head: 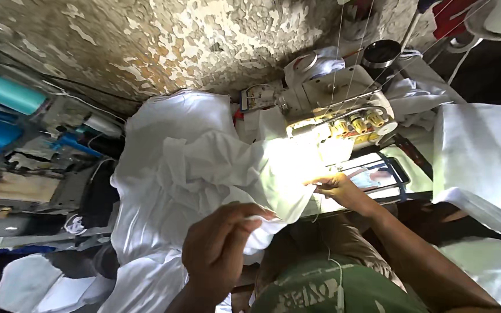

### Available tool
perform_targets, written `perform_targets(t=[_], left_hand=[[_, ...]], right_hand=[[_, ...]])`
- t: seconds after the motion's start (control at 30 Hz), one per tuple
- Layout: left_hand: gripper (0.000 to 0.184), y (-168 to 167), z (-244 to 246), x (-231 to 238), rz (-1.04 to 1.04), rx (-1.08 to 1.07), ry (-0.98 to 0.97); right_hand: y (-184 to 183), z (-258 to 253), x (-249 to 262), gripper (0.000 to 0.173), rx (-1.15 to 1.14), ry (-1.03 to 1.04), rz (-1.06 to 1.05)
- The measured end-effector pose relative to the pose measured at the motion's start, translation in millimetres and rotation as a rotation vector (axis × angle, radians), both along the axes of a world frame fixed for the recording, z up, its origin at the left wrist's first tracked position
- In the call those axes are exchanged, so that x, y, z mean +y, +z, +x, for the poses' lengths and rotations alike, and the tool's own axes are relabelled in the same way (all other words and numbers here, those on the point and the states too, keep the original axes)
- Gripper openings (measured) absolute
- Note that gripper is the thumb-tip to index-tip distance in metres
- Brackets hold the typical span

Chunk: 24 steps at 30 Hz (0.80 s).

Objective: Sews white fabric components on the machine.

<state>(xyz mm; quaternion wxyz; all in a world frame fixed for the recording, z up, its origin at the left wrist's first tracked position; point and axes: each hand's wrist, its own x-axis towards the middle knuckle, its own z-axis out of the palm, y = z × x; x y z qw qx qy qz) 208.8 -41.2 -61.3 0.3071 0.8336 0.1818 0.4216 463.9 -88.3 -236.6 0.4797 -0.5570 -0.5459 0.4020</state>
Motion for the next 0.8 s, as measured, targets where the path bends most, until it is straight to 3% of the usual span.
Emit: perform_targets(t=[0.07, 0.17, 0.23, 0.27, 0.37, 0.43, 0.47, 0.53, 0.6, 0.67, 0.73, 0.8], left_hand=[[0.022, 1, -4, 6, 0.021, -0.025, 0.049], [0.025, 1, -23, 23, 0.287, 0.055, 0.292], [0.029, -7, -44, 45, 0.266, 0.143, 0.428], [0.030, -19, -54, 58, 0.152, 0.183, 0.486], [0.028, -82, -82, 92, -0.459, 0.339, 0.668], [0.032, -116, -88, 110, -0.804, 0.289, 0.781], [0.035, -118, -85, 117, -0.920, 0.189, 0.806], [0.035, -95, -66, 128, -0.942, -0.066, 0.852], [0.031, -43, -38, 134, -0.738, -0.241, 0.832], [0.027, 11, -5, 132, -0.359, -0.280, 0.748], [0.027, 43, 28, 118, 0.226, -0.244, 0.658], [0.027, 52, 47, 97, 0.760, -0.218, 0.527]], right_hand=[[6, -3, 2, 0.014, -0.020, 0.025, 0.071], [9, -7, 9, 0.012, 0.017, -0.057, 0.129], [11, -10, 18, 0.006, -0.023, -0.106, 0.147], [13, -13, 22, 0.003, -0.078, -0.120, 0.149], [16, -28, 34, 0.019, -0.322, -0.125, 0.158], [17, -40, 41, 0.020, -0.431, -0.091, 0.148], [20, -43, 44, 0.020, -0.460, -0.068, 0.148], [27, -46, 48, 0.021, -0.463, -0.069, 0.191], [36, -48, 52, 0.025, -0.398, -0.116, 0.251], [46, -47, 54, 0.027, -0.273, -0.169, 0.251], [50, -41, 53, 0.022, -0.119, -0.207, 0.223], [51, -32, 43, 0.013, 0.055, -0.188, 0.210]])
